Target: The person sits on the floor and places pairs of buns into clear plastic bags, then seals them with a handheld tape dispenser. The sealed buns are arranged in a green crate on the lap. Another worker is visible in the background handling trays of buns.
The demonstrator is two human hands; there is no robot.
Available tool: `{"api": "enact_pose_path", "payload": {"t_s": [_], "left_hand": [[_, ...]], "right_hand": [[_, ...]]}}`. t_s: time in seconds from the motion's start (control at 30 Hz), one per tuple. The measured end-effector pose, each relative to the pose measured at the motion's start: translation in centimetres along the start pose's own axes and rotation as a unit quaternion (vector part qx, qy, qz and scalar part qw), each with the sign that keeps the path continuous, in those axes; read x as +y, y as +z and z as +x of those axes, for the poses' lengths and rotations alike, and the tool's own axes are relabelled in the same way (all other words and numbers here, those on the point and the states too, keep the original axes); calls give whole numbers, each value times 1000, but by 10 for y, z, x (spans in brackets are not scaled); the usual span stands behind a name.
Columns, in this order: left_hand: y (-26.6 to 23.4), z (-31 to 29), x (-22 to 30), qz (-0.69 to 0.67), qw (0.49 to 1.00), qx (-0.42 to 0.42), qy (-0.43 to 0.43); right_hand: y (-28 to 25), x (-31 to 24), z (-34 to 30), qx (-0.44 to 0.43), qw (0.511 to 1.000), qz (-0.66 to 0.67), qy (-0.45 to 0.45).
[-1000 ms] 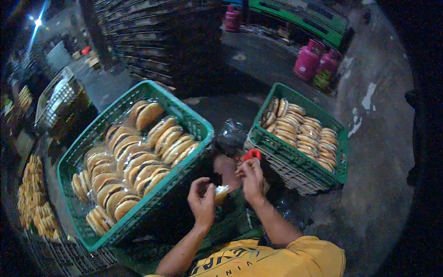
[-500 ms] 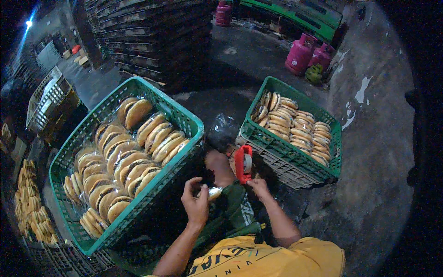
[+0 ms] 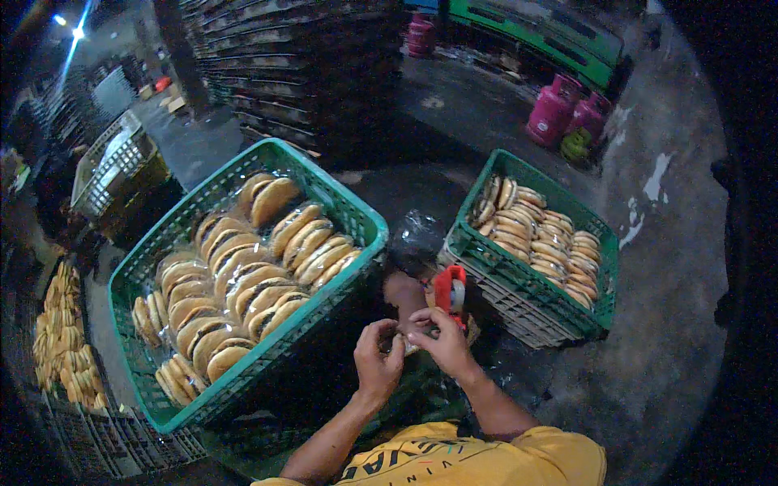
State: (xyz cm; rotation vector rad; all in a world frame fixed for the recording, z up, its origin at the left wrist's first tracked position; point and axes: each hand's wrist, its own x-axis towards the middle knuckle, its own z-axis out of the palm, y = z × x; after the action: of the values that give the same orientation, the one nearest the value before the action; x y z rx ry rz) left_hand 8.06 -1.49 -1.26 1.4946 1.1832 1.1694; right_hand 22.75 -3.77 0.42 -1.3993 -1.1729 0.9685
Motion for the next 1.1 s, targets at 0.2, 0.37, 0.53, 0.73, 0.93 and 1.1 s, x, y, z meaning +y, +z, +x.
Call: {"api": "enact_pose_path", "payload": {"t_s": [0.2,0.37,0.53,0.73,0.93,1.1], "left_hand": [[-34,20,33,-182,978,-53,-83],[-76,56,90,-76,974,-213,23],[-130,217,88,176,920,131,324],[-147,335,-33,372,907,-153,125],[-151,358,-62,515,835,99,169],[-151,359,-45,581,813,13,42]], "right_hand": [[-2,-28,3,-82,967,-149,-192],[12,-65,81,31,952,83,-293],[75,-78,185,83,954,1,-290],[94,-69,192,4,895,-351,-277],[88,-80,193,-8,918,-303,-257],[92,-69,195,15,924,-275,-266]]}}
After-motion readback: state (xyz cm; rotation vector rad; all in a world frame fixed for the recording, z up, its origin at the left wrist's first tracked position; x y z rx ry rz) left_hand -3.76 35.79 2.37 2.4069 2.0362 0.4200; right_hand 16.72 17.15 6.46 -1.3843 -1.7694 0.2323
